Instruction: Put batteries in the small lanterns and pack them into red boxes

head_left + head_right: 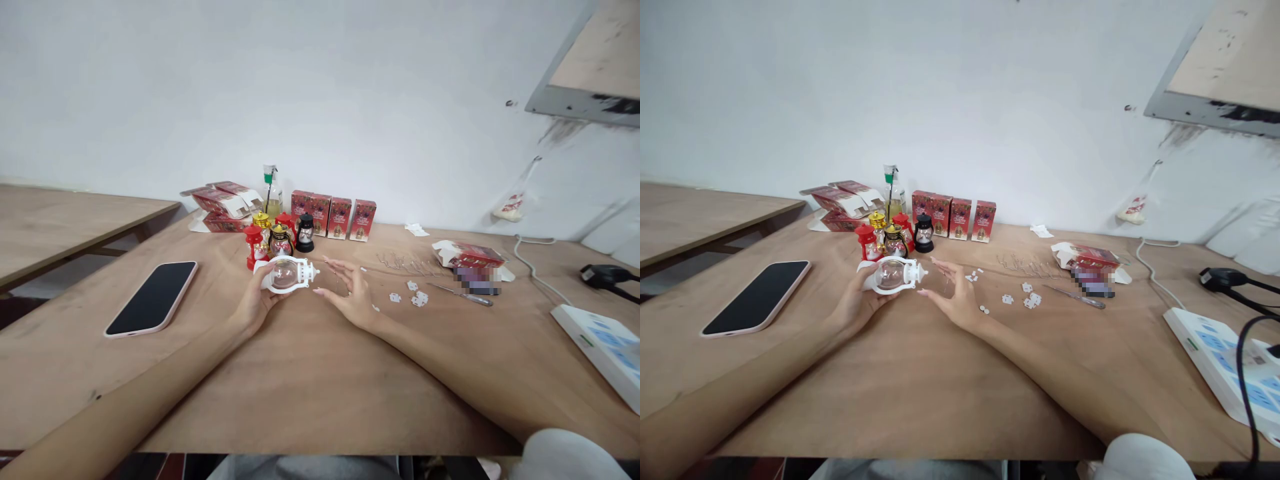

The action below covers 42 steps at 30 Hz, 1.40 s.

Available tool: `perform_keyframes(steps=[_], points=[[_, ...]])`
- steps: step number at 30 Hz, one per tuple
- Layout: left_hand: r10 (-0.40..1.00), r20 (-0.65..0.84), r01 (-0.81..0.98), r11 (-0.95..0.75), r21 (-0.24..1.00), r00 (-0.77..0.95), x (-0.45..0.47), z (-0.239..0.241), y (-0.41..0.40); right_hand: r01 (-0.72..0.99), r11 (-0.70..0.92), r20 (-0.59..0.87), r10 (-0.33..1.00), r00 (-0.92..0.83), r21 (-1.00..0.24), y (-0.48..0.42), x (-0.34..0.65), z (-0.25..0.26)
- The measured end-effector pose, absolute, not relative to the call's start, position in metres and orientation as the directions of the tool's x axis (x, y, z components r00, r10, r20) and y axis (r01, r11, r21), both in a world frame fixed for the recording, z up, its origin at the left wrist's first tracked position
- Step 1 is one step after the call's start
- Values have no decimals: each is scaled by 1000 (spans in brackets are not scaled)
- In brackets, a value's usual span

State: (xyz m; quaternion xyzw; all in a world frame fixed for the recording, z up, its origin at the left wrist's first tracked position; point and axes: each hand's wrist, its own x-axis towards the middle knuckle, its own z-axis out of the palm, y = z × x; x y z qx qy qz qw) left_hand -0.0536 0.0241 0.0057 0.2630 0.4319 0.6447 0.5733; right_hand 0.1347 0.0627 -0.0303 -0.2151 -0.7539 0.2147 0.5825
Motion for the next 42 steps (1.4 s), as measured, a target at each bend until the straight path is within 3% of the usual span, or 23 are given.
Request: perform_keyframes(steps=[7, 13, 25, 32, 38, 42], points=[[990, -83, -491, 16, 871, -114, -44, 5, 16, 125, 967, 902, 254, -349, -224, 62, 138, -33], [992, -56, -485, -5, 874, -111, -45, 4, 17, 102, 989, 924, 133, -360, -103, 61, 137, -28], [996, -38, -523, -7, 852, -76, -47, 2, 18, 146, 982, 896, 169, -410, -118, 61, 139, -31], [987, -121, -559, 40, 828, -109, -48, 8, 18, 158, 979, 876, 184, -445, -125, 62, 139, -29], [984, -137, -530, 58, 846, -110, -47, 11, 17, 188, 970, 906, 217, -364, -157, 62, 139, -31], [983, -167, -510, 107, 854, -74, -48, 8, 18, 129, 973, 892, 226, -391, -190, 63, 140, -33]])
